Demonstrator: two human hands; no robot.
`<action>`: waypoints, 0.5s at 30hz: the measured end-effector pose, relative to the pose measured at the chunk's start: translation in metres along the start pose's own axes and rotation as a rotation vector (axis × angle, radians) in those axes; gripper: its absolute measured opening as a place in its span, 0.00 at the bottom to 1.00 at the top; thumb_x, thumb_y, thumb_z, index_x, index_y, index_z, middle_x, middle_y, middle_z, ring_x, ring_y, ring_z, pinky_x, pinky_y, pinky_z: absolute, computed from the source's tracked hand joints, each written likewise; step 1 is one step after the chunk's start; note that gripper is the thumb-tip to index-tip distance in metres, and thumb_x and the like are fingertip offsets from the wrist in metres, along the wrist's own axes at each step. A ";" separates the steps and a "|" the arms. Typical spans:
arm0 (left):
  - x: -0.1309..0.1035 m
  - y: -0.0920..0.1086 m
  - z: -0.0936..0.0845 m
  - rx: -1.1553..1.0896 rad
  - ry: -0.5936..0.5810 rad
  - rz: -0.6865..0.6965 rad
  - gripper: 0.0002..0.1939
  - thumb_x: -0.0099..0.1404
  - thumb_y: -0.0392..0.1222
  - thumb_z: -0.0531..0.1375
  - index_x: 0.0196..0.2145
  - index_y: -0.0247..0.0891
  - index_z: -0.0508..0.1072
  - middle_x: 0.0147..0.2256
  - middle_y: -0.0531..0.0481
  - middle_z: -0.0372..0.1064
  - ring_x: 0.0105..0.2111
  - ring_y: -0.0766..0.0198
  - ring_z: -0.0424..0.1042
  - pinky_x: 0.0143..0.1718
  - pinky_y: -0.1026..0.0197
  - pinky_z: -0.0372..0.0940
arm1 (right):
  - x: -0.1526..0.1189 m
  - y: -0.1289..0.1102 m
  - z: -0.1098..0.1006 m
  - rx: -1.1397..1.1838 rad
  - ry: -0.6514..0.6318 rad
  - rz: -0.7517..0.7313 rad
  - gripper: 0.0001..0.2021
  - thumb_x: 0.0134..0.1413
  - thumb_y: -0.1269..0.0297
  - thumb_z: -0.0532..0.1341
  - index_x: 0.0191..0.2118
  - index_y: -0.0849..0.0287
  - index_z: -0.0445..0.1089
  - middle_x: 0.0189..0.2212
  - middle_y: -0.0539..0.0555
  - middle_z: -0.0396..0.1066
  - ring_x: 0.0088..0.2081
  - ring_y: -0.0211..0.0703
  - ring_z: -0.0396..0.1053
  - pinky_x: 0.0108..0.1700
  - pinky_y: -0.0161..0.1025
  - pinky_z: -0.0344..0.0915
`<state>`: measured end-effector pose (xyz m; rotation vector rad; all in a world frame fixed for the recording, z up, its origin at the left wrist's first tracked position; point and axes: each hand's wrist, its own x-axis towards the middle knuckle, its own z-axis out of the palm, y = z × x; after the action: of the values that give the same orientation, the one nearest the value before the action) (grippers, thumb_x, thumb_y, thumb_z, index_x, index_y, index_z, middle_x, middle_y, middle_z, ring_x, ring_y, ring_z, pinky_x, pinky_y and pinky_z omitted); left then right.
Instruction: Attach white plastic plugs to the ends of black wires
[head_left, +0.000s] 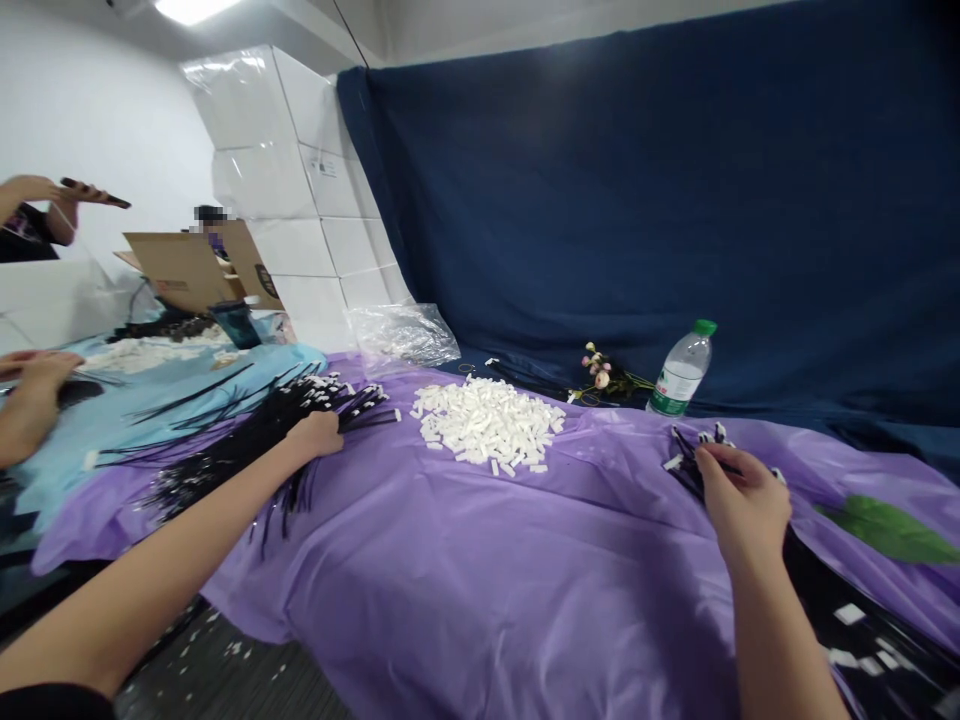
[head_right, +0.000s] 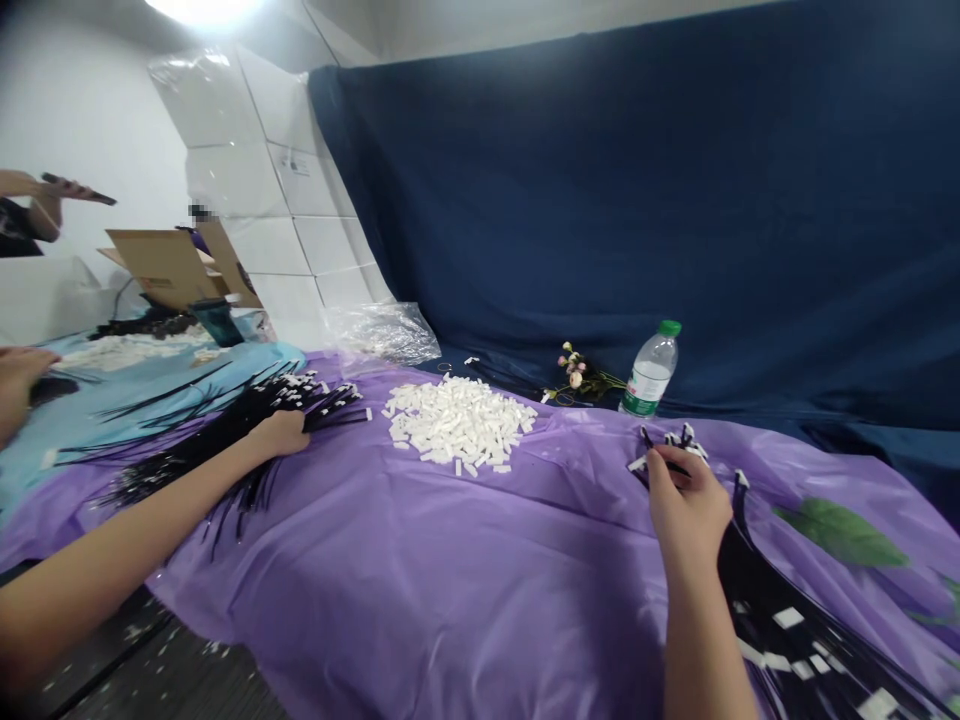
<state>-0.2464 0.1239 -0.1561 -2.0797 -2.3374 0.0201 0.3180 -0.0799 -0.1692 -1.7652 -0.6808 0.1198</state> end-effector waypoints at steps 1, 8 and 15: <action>-0.002 -0.001 -0.001 0.012 0.002 -0.015 0.16 0.66 0.49 0.58 0.42 0.32 0.71 0.39 0.45 0.71 0.38 0.61 0.72 0.41 0.53 0.69 | 0.000 0.000 0.000 -0.001 -0.006 -0.002 0.18 0.43 0.56 0.65 0.40 0.60 0.78 0.29 0.55 0.75 0.32 0.50 0.72 0.39 0.43 0.64; -0.012 -0.027 -0.037 0.015 0.164 0.059 0.28 0.65 0.53 0.50 0.46 0.21 0.69 0.39 0.34 0.73 0.42 0.50 0.74 0.39 0.56 0.65 | -0.001 -0.001 0.001 -0.019 -0.039 -0.018 0.17 0.41 0.56 0.65 0.38 0.60 0.78 0.28 0.56 0.75 0.31 0.50 0.72 0.39 0.44 0.64; -0.009 -0.058 -0.094 0.070 0.293 0.100 0.26 0.65 0.53 0.49 0.45 0.25 0.70 0.38 0.39 0.73 0.43 0.51 0.73 0.43 0.55 0.64 | -0.001 -0.001 0.001 -0.015 -0.060 0.013 0.17 0.42 0.56 0.65 0.38 0.59 0.78 0.27 0.55 0.75 0.33 0.51 0.73 0.42 0.46 0.64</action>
<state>-0.3012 0.1082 -0.0615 -2.0074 -2.0344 -0.1861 0.3162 -0.0798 -0.1694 -1.7863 -0.7152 0.1773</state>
